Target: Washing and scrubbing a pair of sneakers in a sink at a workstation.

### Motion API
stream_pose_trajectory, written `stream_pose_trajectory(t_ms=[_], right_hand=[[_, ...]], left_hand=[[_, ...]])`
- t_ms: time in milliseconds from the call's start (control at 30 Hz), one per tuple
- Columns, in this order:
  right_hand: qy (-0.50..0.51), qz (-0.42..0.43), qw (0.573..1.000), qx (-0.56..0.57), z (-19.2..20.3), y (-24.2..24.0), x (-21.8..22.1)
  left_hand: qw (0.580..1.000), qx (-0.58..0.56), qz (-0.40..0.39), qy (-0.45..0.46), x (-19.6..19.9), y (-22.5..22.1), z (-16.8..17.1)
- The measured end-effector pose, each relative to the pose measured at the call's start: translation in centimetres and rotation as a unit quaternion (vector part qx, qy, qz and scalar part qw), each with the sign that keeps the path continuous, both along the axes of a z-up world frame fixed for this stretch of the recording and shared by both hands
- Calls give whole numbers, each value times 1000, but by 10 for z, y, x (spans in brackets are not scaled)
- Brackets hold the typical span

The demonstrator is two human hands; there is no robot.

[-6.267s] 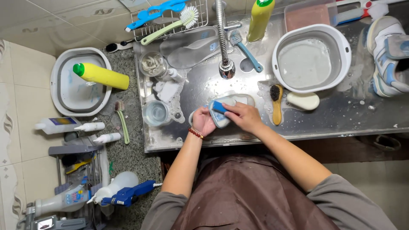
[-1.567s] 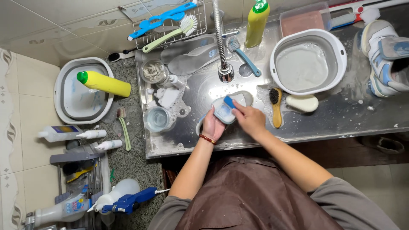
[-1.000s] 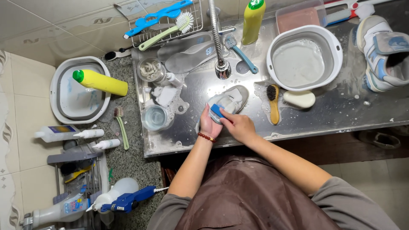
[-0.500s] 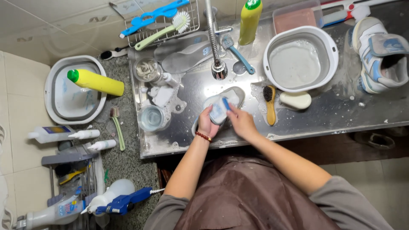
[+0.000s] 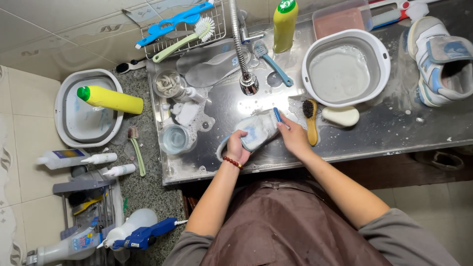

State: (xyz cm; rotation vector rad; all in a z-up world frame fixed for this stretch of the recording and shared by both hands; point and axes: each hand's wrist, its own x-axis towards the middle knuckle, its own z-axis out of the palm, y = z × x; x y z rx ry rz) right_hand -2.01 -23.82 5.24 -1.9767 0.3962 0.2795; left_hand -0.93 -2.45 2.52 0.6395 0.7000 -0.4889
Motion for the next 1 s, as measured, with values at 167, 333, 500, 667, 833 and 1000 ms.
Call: stream_pose_trajectory(t_ms=[167, 333, 500, 667, 833, 1000], right_hand=[[-13, 22, 1000, 9, -30, 15, -12], [20, 15, 999, 25, -4, 37, -14], [-8, 91, 995, -44, 8, 23, -11], [-40, 126, 991, -31, 26, 29, -11], [16, 102, 994, -32, 26, 27, -3], [-8, 121, 989, -87, 22, 10, 9]], left_hand=[[998, -24, -30, -53, -2, -7, 34], [985, 83, -115, -99, -9, 1, -8], [991, -81, -61, -85, -9, 12, 20], [983, -153, -43, -97, -18, 24, 9], [979, -178, -34, -99, -20, 22, 6], [983, -165, -17, -73, -21, 25, -7]])
